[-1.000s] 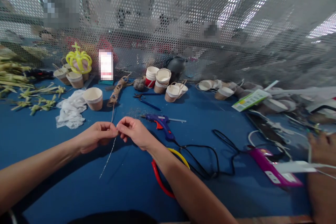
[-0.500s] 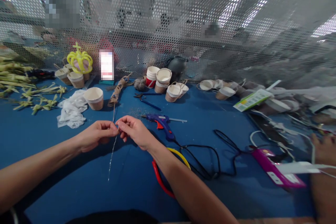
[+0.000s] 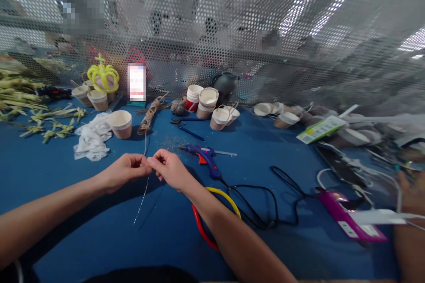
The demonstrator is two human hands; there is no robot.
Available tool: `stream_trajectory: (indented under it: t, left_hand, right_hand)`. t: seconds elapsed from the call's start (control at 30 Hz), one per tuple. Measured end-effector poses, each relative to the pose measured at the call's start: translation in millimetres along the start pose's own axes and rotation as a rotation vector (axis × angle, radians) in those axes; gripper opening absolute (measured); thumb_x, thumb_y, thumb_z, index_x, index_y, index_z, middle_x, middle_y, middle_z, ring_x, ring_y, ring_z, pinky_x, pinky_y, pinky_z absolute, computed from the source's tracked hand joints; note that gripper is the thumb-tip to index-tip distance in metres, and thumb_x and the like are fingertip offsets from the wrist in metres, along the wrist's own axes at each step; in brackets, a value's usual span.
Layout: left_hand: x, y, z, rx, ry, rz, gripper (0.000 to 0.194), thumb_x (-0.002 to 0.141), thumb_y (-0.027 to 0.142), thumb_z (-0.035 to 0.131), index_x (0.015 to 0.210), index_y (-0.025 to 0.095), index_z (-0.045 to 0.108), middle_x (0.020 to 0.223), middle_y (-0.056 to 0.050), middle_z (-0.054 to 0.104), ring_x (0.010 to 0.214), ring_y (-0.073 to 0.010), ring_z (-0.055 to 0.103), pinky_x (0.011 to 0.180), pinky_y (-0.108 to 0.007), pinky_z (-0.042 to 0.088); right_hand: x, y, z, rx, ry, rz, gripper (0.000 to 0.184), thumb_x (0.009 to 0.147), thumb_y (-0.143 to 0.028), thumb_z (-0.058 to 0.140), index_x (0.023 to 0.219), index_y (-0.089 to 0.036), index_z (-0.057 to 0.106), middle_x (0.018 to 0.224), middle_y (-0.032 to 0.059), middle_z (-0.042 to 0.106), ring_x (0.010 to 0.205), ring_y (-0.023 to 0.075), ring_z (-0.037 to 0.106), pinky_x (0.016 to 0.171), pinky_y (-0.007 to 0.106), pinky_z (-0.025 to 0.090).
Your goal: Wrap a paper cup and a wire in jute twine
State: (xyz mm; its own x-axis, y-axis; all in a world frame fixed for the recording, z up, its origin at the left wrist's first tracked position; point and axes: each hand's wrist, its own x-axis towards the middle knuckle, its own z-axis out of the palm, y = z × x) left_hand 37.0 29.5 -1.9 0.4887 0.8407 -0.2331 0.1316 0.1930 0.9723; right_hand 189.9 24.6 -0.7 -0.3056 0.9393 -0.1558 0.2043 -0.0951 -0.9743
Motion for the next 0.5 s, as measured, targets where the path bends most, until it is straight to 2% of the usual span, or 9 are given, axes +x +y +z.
stream_trajectory:
  t: [0.1,0.27,0.37,0.5]
  left_hand:
    - [1.3,0.4,-0.2,-0.071,-0.009,-0.031,0.021,0.063,0.029,0.062,0.059,0.012,0.051,0.047,0.007,0.04,0.042,-0.0028,0.025,0.041,-0.019,0.014]
    - [1.6,0.0,-3.5,-0.272,-0.09,-0.132,0.025,0.059,0.031,0.066,0.06,0.013,0.05,0.044,0.009,0.038,0.037,-0.0011,0.019,0.04,-0.021,0.009]
    - [0.6,-1.4,-4.5,-0.238,-0.105,-0.12,0.024,0.061,0.032,0.066,0.06,0.013,0.051,0.043,0.009,0.036,0.038,-0.0017,0.021,0.04,-0.021,0.01]
    - [0.3,-3.9,-5.6,-0.082,-0.061,-0.05,0.024,0.065,0.032,0.063,0.06,0.013,0.051,0.048,0.007,0.041,0.042,-0.0027,0.026,0.041,-0.02,0.014]
  right_hand:
    - [-0.1,-0.9,0.4,0.029,0.002,0.0,0.023,0.075,-0.035,0.053,0.065,-0.017,0.045,0.048,-0.0067,0.044,0.042,0.0051,0.041,0.041,0.018,0.034]
    - [2.6,2.7,-4.1,0.21,-0.119,-0.039,0.022,0.072,-0.037,0.058,0.076,-0.016,0.051,0.058,-0.0044,0.049,0.05,0.0064,0.046,0.044,0.019,0.038]
    - [3.7,5.7,-5.8,0.193,-0.132,-0.023,0.023,0.071,-0.036,0.06,0.071,-0.016,0.05,0.056,-0.005,0.048,0.049,0.0058,0.045,0.044,0.019,0.037]
    - [2.9,6.6,-4.5,0.118,-0.086,-0.013,0.023,0.073,-0.037,0.057,0.068,-0.016,0.047,0.052,-0.0059,0.046,0.045,0.0053,0.042,0.043,0.019,0.036]
